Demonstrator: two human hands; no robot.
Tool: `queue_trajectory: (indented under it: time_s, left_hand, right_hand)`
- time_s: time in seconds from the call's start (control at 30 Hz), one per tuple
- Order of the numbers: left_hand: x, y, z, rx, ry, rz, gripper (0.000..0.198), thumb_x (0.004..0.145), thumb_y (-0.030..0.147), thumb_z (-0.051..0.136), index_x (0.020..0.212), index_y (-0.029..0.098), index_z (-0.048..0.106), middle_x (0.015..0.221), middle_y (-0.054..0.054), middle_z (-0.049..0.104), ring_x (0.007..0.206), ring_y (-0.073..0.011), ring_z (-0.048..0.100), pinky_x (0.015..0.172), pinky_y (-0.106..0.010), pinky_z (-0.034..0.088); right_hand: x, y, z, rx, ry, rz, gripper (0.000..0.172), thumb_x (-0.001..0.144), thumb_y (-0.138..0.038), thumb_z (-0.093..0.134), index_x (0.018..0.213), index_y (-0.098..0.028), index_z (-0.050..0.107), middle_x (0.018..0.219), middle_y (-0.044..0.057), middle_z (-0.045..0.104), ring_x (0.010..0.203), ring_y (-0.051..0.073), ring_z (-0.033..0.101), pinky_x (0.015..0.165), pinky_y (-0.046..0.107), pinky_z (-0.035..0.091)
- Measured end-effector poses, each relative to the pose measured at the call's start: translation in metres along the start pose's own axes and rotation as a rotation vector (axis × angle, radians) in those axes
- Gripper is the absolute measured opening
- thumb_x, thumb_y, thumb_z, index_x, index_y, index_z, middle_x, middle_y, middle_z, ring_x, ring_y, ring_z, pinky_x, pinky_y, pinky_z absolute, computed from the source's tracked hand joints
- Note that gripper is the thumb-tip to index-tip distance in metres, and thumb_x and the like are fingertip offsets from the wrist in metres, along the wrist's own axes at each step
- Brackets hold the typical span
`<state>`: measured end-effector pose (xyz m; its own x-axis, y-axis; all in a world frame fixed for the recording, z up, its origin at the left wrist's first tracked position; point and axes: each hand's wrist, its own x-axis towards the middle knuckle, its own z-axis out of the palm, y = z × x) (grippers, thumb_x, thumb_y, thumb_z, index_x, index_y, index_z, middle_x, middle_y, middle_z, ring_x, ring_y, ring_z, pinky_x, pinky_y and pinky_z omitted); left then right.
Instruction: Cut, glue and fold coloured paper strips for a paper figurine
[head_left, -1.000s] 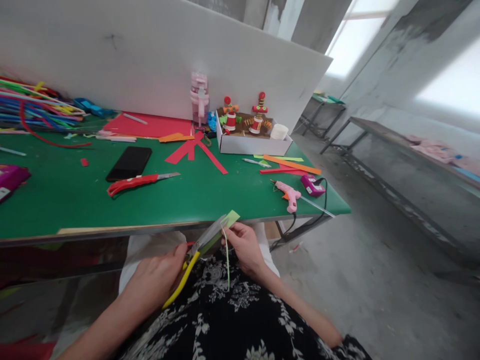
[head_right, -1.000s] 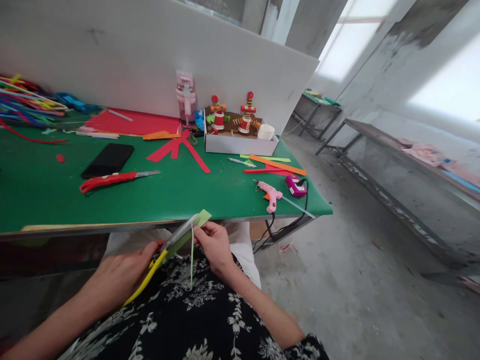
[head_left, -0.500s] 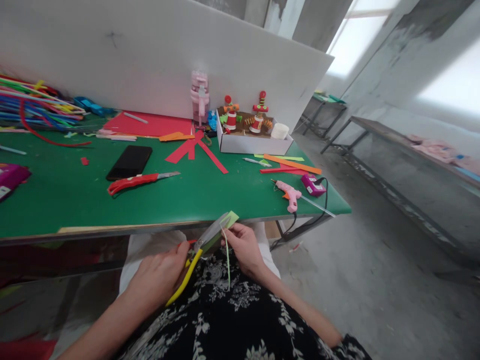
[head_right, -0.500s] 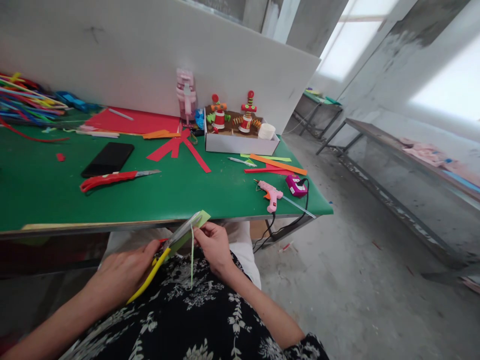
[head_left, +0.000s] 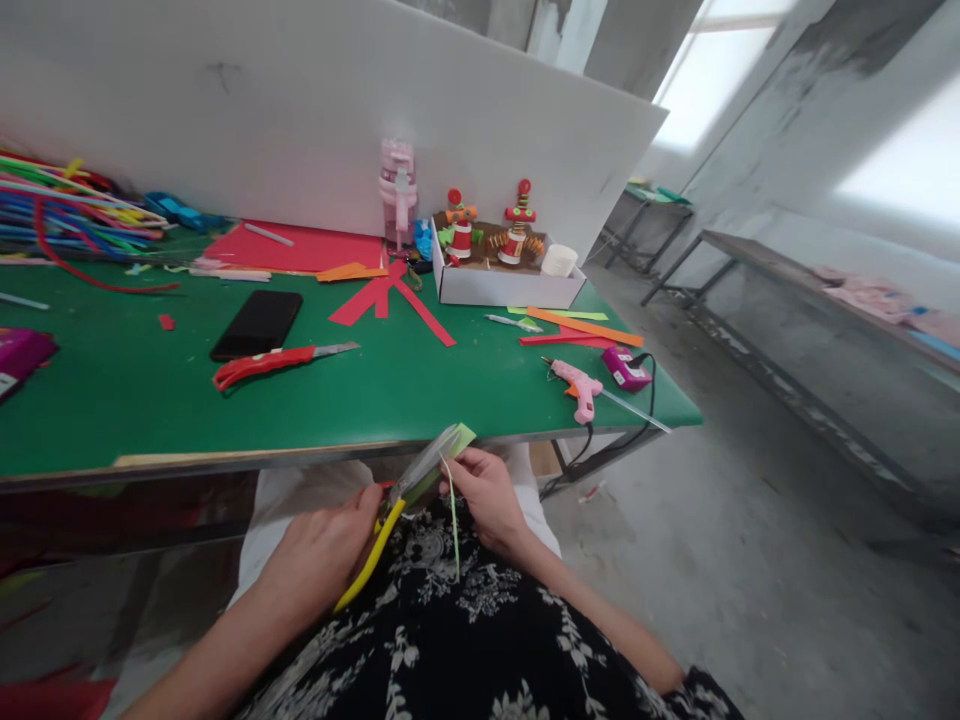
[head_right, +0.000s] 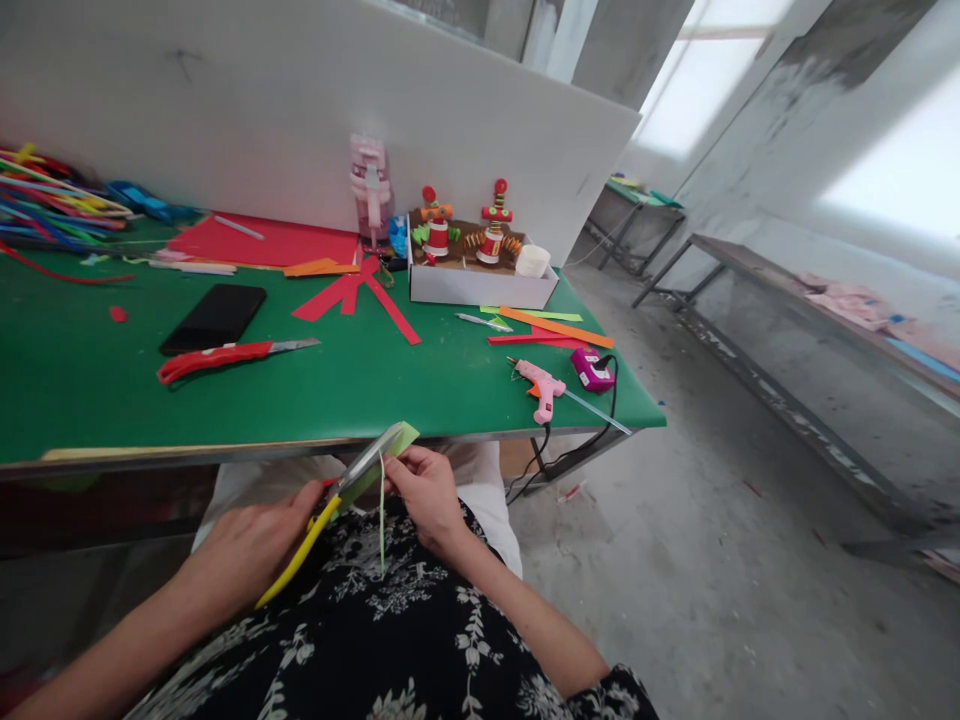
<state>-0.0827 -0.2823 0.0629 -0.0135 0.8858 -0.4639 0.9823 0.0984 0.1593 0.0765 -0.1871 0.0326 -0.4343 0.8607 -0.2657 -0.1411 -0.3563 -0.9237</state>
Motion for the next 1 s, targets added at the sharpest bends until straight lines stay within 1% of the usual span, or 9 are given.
queue_trajectory:
  time_s: [0.1,0.23,0.37,0.5,0.63,0.8,0.9,1.0]
  left_hand:
    - [0.0003,-0.0014,0.0030,-0.004,0.003,0.004,0.045,0.090,0.013,0.031,0.132,0.009,0.048,0.096,-0.021,0.075,0.088,-0.0395,0.073,0.076,-0.053,0.053]
    - [0.0011,-0.0026,0.0047,-0.023,0.036,0.008,0.045,0.090,0.015,0.033,0.131,0.010,0.049,0.094,-0.021,0.075,0.086,-0.0398,0.074,0.074,-0.050,0.054]
    - [0.0008,-0.0022,0.0048,-0.005,0.006,0.002,0.044,0.092,0.018,0.031,0.131,0.011,0.049,0.098,-0.021,0.076,0.090,-0.0394,0.074,0.076,-0.049,0.054]
    - [0.0000,-0.0018,0.0062,-0.014,0.027,0.004,0.043,0.092,0.018,0.029,0.131,0.013,0.047,0.098,-0.018,0.076,0.090,-0.0383,0.074,0.077,-0.049,0.054]
    - [0.0001,-0.0009,0.0043,-0.016,0.000,0.015,0.041,0.093,0.020,0.028,0.128,0.014,0.048,0.101,-0.019,0.075,0.092,-0.0400,0.073,0.077,-0.051,0.053]
    - [0.0016,0.0024,-0.0010,-0.012,-0.025,0.025,0.040,0.094,0.019,0.028,0.130,0.013,0.046,0.102,-0.018,0.075,0.094,-0.0391,0.072,0.078,-0.050,0.053]
    - [0.0025,0.0025,-0.0003,-0.024,-0.020,0.025,0.040,0.093,0.017,0.030,0.130,0.014,0.045,0.101,-0.018,0.075,0.095,-0.0381,0.073,0.079,-0.049,0.053]
    - [0.0032,0.0015,0.0021,-0.042,-0.016,0.031,0.041,0.091,0.015,0.030,0.129,0.013,0.045,0.098,-0.018,0.075,0.094,-0.0396,0.072,0.078,-0.050,0.053]
  right_hand:
    - [0.0003,0.0001,0.0003,0.004,0.004,-0.001,0.036,0.061,-0.048,0.083,0.061,-0.017,0.065,0.051,-0.004,0.056,0.046,0.007,0.041,0.046,0.021,0.029]
    - [-0.0003,-0.0002,0.0002,-0.009,0.003,-0.003,0.036,0.062,-0.048,0.083,0.060,-0.018,0.064,0.051,-0.004,0.056,0.046,0.007,0.040,0.046,0.021,0.029]
    - [-0.0002,0.0003,-0.0005,-0.005,0.006,0.001,0.037,0.061,-0.050,0.083,0.061,-0.018,0.065,0.051,-0.004,0.055,0.046,0.007,0.041,0.046,0.021,0.030]
    - [0.0007,0.0003,-0.0010,-0.009,-0.002,0.008,0.038,0.061,-0.051,0.083,0.060,-0.017,0.065,0.050,-0.004,0.054,0.046,0.006,0.040,0.047,0.021,0.031]
    - [0.0004,0.0010,-0.0005,-0.035,0.003,-0.001,0.038,0.062,-0.049,0.083,0.057,-0.017,0.063,0.050,-0.005,0.053,0.047,0.007,0.042,0.050,0.022,0.034]
    - [0.0004,0.0056,-0.0002,-0.052,-0.031,0.009,0.037,0.063,-0.051,0.082,0.061,-0.017,0.067,0.055,-0.003,0.056,0.050,0.008,0.045,0.053,0.023,0.037]
    - [0.0011,0.0063,-0.0006,-0.061,-0.030,0.009,0.038,0.062,-0.053,0.082,0.064,-0.018,0.068,0.055,-0.003,0.057,0.050,0.008,0.046,0.053,0.024,0.038]
    - [0.0010,0.0048,-0.0011,-0.070,-0.034,0.007,0.040,0.062,-0.055,0.082,0.064,-0.018,0.068,0.053,-0.003,0.056,0.050,0.009,0.046,0.054,0.024,0.039]
